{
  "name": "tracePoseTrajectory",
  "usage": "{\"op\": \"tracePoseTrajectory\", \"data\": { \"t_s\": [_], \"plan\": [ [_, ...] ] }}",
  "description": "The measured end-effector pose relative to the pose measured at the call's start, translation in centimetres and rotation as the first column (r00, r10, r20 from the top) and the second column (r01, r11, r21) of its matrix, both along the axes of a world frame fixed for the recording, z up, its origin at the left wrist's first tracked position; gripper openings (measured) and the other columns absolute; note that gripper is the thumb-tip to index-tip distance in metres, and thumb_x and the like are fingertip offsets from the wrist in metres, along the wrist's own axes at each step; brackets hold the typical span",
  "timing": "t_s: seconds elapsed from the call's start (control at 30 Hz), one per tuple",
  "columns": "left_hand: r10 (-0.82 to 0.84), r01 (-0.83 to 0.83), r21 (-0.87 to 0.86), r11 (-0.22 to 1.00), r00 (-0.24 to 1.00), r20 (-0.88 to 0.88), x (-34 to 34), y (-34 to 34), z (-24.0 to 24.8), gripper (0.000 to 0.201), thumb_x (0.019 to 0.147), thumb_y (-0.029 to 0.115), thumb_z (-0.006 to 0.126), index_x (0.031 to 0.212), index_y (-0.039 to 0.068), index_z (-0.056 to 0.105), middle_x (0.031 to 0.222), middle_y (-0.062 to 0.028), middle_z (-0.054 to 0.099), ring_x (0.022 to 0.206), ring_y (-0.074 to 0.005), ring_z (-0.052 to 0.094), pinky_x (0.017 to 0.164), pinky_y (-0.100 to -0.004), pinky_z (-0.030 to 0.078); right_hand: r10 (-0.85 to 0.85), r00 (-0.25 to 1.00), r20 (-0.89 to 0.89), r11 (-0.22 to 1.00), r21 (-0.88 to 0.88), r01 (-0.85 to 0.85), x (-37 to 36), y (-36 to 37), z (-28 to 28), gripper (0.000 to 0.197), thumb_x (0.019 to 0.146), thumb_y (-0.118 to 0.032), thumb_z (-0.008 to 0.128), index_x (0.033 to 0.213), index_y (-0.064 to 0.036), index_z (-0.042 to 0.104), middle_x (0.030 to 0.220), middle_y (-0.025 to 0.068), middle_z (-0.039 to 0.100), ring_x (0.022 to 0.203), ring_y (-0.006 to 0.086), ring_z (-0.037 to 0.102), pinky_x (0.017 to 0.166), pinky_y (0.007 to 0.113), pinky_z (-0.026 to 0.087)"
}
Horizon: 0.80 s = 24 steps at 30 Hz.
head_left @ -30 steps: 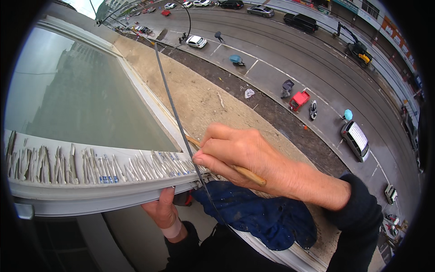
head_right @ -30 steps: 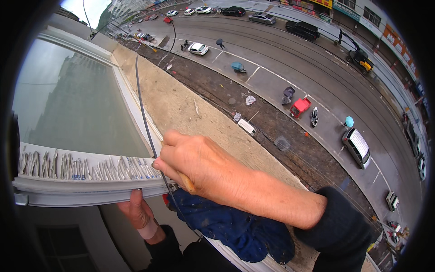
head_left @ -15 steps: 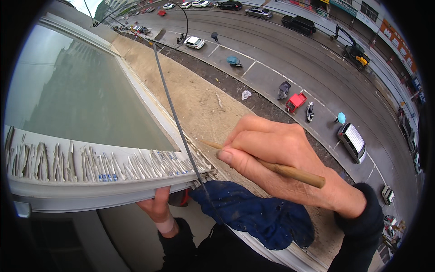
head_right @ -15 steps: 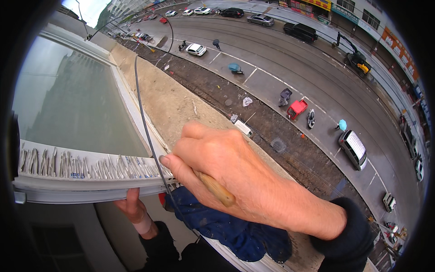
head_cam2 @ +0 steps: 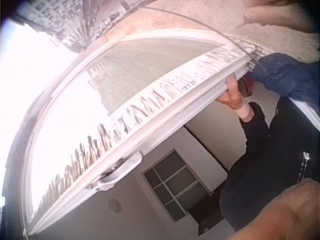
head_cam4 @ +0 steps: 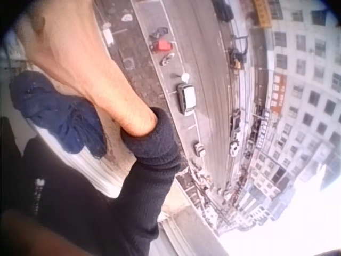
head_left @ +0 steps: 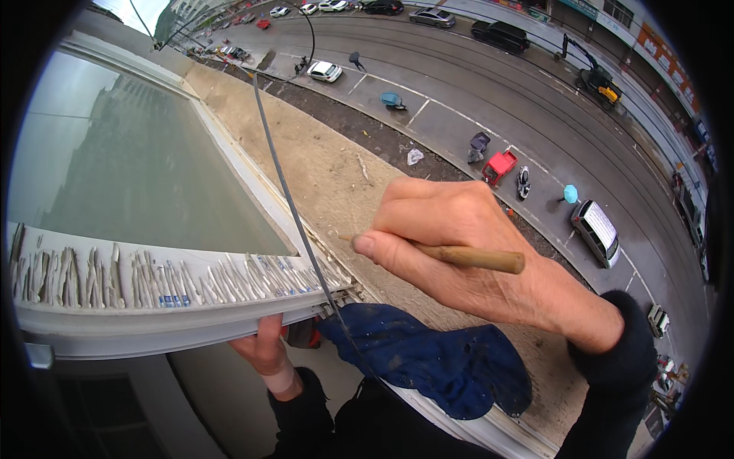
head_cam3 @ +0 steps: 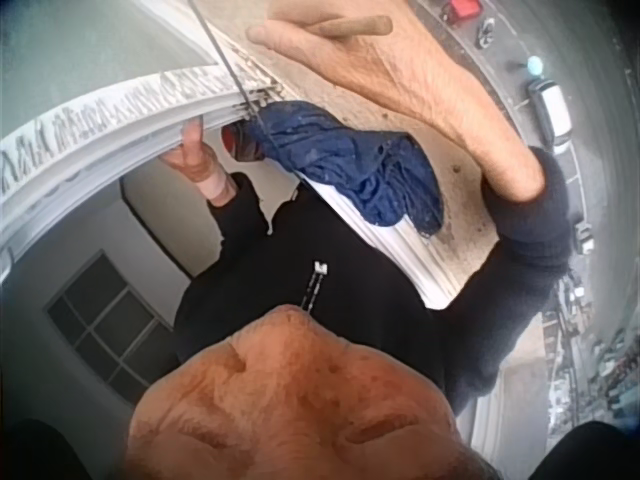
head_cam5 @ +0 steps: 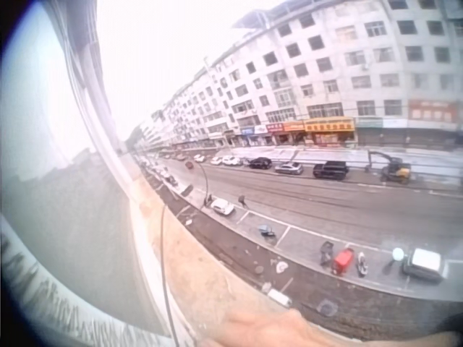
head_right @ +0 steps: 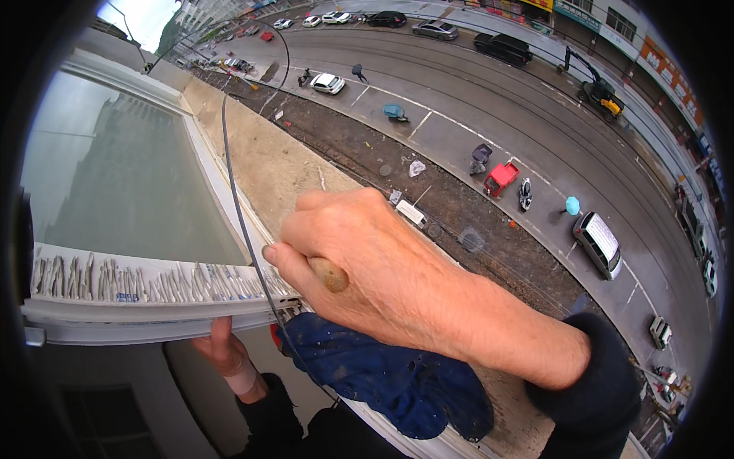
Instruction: The person uses a blue cloth and a wooden stick to clean the window frame and sill. They repeatedly wipe the frame, occasionally dip the cloth into a red bucket, and continue cleaning along the window track.
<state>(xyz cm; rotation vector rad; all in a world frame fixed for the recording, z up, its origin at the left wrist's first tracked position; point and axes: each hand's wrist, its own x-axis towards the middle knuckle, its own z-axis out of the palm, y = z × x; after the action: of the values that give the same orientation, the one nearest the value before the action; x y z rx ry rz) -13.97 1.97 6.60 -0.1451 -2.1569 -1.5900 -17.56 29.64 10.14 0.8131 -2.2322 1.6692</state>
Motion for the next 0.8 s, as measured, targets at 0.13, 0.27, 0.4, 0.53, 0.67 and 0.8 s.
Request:
{"op": "tracePoseTrajectory", "data": {
  "t_s": [0.13,0.27,0.4,0.53,0.67,0.8],
  "plan": [
    [-0.001,0.0,-0.051,0.999,1.0,-0.015,-0.1,-0.2,0.1,0.068,0.077,0.008,0.063,0.139,-0.006,0.04,0.132,-0.0172,0.051,0.12,-0.0264,0.051,0.107,-0.0378,0.036,0.058,0.997,0.047,0.995,-0.084,-0.054,-0.3,-1.6,-0.1,0.027,0.093,-0.018,0.061,0.076,0.0029,0.064,0.067,0.0105,0.055,0.057,0.0235,0.055,0.053,0.035,0.043],
    [-0.002,0.002,-0.029,1.0,1.0,-0.005,-0.1,-0.4,-0.2,0.068,0.077,0.008,0.063,0.139,-0.007,0.039,0.133,-0.0172,0.051,0.12,-0.0264,0.051,0.107,-0.0377,0.035,0.072,0.992,0.1,0.995,0.055,-0.078,0.9,1.6,0.6,0.025,0.092,-0.017,0.063,0.076,0.0019,0.065,0.066,0.0086,0.056,0.056,0.0188,0.054,0.051,0.033,0.043],
    [-0.001,0.002,0.025,1.0,0.999,-0.034,-0.3,-0.6,-0.6,0.066,0.075,0.006,0.066,0.135,-0.008,0.042,0.128,-0.0181,0.053,0.115,-0.0262,0.054,0.104,-0.0366,0.038,0.018,0.999,0.047,0.999,-0.03,-0.017,-0.2,1.1,0.3,0.026,0.092,-0.018,0.063,0.076,0.0012,0.066,0.065,0.008,0.055,0.056,0.0161,0.052,0.049,0.032,0.042],
    [-0.025,0.024,-0.041,0.999,0.999,-0.019,-0.4,-0.9,-0.5,0.07,0.078,0.009,0.064,0.14,-0.006,0.037,0.134,-0.0184,0.049,0.121,-0.0273,0.051,0.106,-0.0394,0.037,0.001,1.0,-0.026,0.997,-0.078,-0.003,-1.6,-1.6,-0.3,0.029,0.093,-0.02,0.062,0.073,0.0009,0.065,0.063,0.0091,0.053,0.055,0.0192,0.053,0.048,0.033,0.042],
    [-0.03,0.03,-0.001,1.0,1.0,-0.008,-0.3,-0.6,-0.4,0.07,0.078,0.01,0.064,0.141,-0.006,0.037,0.134,-0.0184,0.049,0.121,-0.0272,0.051,0.106,-0.0392,0.038,0.048,0.996,0.074,0.993,-0.112,-0.04,-2.5,-3.4,-0.3,0.026,0.088,-0.016,0.063,0.07,0.0035,0.065,0.061,0.0179,0.057,0.057,0.033,0.06,0.052,0.04,0.048],
    [-0.026,0.026,0.006,1.0,1.0,-0.009,-0.2,-0.1,-0.2,0.069,0.079,0.008,0.064,0.141,-0.005,0.037,0.134,-0.0179,0.049,0.121,-0.0268,0.051,0.106,-0.0388,0.037,0.003,1.0,-0.001,0.993,0.117,-0.003,-4.0,-5.0,-0.5,0.032,0.093,-0.02,0.061,0.071,0.0023,0.061,0.066,0.0142,0.055,0.057,0.0286,0.055,0.052,0.038,0.043]
  ]
}}
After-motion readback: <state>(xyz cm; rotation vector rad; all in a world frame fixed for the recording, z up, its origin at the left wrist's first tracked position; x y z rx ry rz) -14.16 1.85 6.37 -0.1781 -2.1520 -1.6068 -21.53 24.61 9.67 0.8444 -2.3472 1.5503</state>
